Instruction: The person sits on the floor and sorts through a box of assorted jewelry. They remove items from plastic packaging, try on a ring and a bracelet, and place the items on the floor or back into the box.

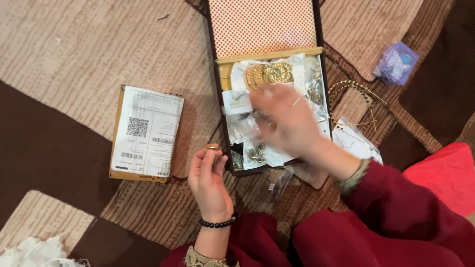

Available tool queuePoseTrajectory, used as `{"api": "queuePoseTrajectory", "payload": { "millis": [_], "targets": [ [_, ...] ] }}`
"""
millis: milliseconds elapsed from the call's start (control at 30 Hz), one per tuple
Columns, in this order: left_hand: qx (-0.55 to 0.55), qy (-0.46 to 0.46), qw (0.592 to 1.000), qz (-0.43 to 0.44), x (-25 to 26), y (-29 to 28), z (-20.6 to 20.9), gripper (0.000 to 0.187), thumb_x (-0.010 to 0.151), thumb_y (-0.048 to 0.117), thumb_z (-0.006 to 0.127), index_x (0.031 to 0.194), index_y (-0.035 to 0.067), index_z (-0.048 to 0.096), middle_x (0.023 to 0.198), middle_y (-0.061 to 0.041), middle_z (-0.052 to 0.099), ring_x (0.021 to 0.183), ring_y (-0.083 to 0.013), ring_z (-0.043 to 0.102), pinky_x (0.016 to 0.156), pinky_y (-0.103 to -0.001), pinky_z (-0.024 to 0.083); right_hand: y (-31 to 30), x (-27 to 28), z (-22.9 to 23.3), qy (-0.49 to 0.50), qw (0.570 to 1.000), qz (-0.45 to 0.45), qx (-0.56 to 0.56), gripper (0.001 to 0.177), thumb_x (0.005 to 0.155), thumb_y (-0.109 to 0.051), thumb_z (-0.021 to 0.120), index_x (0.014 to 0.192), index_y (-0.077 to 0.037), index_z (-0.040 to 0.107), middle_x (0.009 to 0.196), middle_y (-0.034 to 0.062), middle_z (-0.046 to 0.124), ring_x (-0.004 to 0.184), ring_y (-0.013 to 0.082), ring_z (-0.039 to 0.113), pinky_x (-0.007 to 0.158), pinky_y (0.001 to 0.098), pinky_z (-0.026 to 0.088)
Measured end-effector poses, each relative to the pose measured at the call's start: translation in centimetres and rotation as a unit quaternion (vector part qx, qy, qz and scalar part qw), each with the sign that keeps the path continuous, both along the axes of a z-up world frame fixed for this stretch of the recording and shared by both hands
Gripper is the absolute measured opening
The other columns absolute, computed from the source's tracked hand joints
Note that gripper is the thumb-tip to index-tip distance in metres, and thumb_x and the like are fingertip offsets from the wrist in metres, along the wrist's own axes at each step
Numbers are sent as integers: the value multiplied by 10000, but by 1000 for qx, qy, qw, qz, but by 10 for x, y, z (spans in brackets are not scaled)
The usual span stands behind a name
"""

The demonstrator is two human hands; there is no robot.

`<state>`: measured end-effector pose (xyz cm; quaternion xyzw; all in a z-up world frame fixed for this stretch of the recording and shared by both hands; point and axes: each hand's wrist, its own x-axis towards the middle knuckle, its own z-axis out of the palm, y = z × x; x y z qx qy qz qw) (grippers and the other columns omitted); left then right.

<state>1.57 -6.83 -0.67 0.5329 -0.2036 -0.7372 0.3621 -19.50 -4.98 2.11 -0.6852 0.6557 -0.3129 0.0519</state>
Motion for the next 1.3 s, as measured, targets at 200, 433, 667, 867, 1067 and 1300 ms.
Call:
{"api": "queuePoseTrajectory", "payload": {
  "millis": [200,433,667,867,1067,1300],
  "targets": [
    [16,6,999,27,-4,1,-2,92,981,123,628,976,39,663,1010,-100,659,903,-179,641,871,-332,611,10,-90,17,-22,973,-175,151,231,1007,1,648,1232,36,684,1151,186,693,1014,269,655,884,363,575],
    [27,6,999,16,-8,2,0,90,978,119,619,979,33,647,1057,-111,667,911,-184,644,871,-327,607,11,-88,1,-41,925,-248,286,854,841,-371,840,1518,-41,437,1211,125,583,1014,235,555,913,382,493],
    [27,8,1000,4,-10,4,-5,107,985,123,614,995,23,648,1056,-117,666,900,-180,638,846,-316,595,9,-92,11,-39,933,-207,292,832,814,-367,835,1496,-104,437,1433,186,432,1311,337,431,1093,538,384],
    [19,19,1000,5,-10,5,-11,106,986,124,614,1004,25,648,1052,-126,672,893,-188,643,820,-313,591,22,-96,27,-79,930,-172,315,868,831,-258,825,1560,-113,375,1425,135,487,1135,246,563,952,404,487],
    [29,22,999,-4,-12,6,-7,105,973,145,631,977,42,651,1060,-123,674,895,-192,646,836,-323,587,41,-124,22,-58,946,-138,287,547,863,-104,798,1376,-103,609,1218,80,564,785,149,540,711,288,495],
    [35,8,999,-7,-16,6,-3,99,974,147,622,974,49,634,1102,-136,665,882,-183,624,834,-325,574,54,-138,15,-29,980,-101,167,126,964,-145,769,1055,-60,752,1160,131,624,902,212,593,755,301,531]
  ]
}}
